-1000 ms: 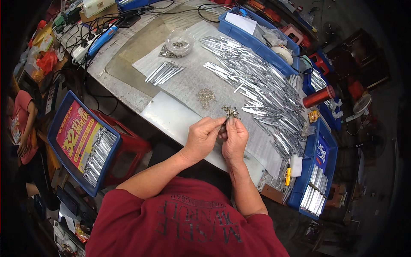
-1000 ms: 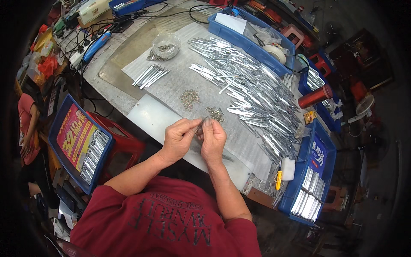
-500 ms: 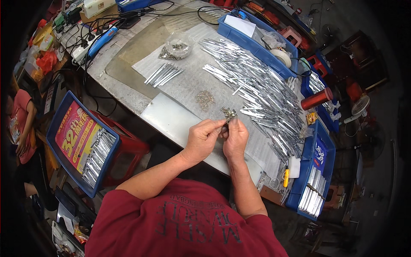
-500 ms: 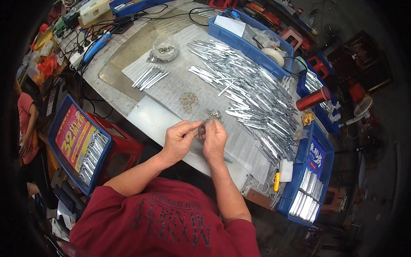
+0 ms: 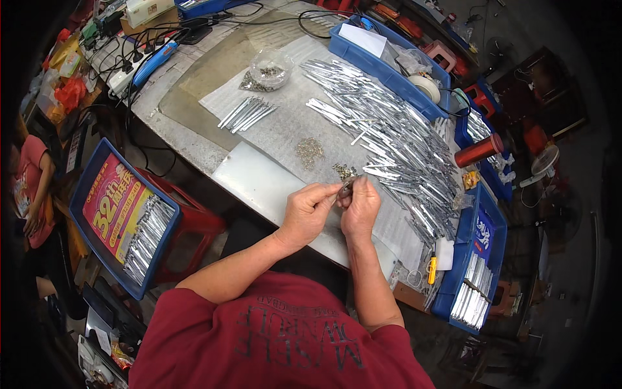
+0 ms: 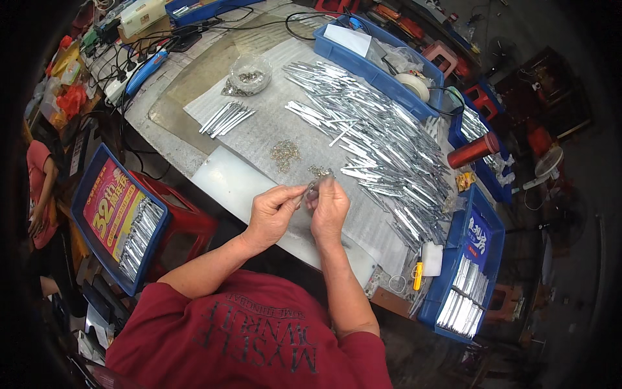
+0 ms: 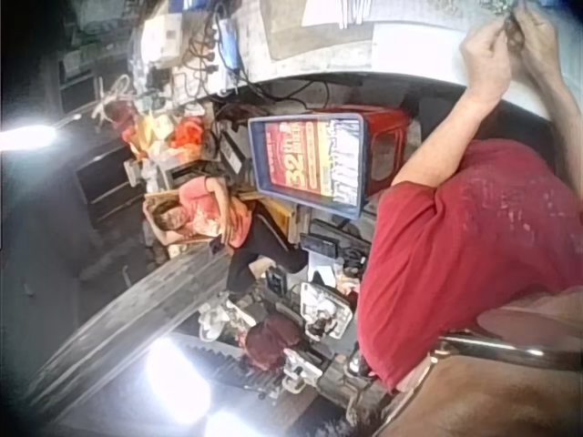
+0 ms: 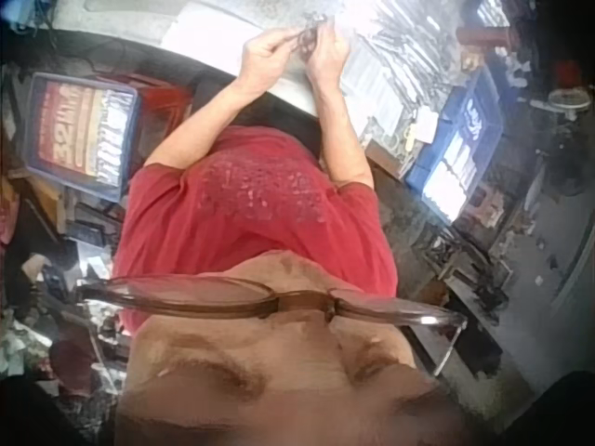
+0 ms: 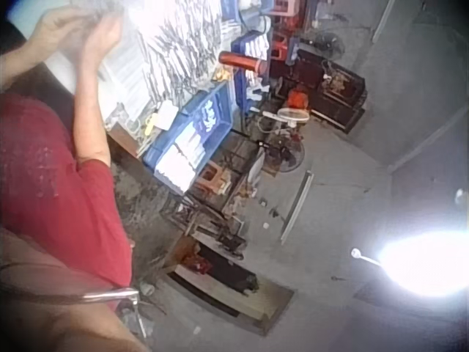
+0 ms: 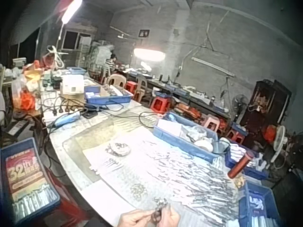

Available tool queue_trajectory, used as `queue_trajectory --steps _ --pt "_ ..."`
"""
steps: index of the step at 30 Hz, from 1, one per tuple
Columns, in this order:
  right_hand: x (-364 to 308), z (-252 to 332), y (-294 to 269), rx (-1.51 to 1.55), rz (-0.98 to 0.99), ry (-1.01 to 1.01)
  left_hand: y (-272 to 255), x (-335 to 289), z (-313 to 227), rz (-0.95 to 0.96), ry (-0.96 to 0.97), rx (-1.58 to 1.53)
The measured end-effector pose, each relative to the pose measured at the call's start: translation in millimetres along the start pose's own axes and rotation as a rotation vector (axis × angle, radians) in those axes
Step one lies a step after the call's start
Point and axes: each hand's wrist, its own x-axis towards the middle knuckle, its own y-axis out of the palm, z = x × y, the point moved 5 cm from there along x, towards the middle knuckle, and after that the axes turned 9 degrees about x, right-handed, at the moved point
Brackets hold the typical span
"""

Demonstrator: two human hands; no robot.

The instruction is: The person assembles metal components by picking up metal strips and attaching small metal fasteners onto them by hand.

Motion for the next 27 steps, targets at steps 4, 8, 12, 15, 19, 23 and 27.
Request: queue_trajectory --steps 4,8,12,15,19,23,27 --pt "0 -2 2 -0.067 0.065 -0.053 0 0 7 -0.010 -0.056 -0.035" --pt "3 -5 -8 0.005 0.035 -0.020 2 -1 3 0.012 -0.037 -0.043" --pt "-1 -6 -2 -0.075 0.060 -0.057 0 -2 4 0.003 -0.046 -0.045" --pt "0 -4 -8 -0.059 0.053 -0.038 1 -3 3 0.016 -0.040 -0.032" --pt "-1 -2 -3 -0.080 0.048 -0.070 1 -3 11 0.010 -0.103 -0.087" --pt "0 -4 -10 -0.084 0.062 -0.050 1 -4 4 0.019 -0.049 -0.102" --pt "-2 -6 -5 -0.088 0.047 -0.044 0 -4 13 0.036 -0.105 -0.083"
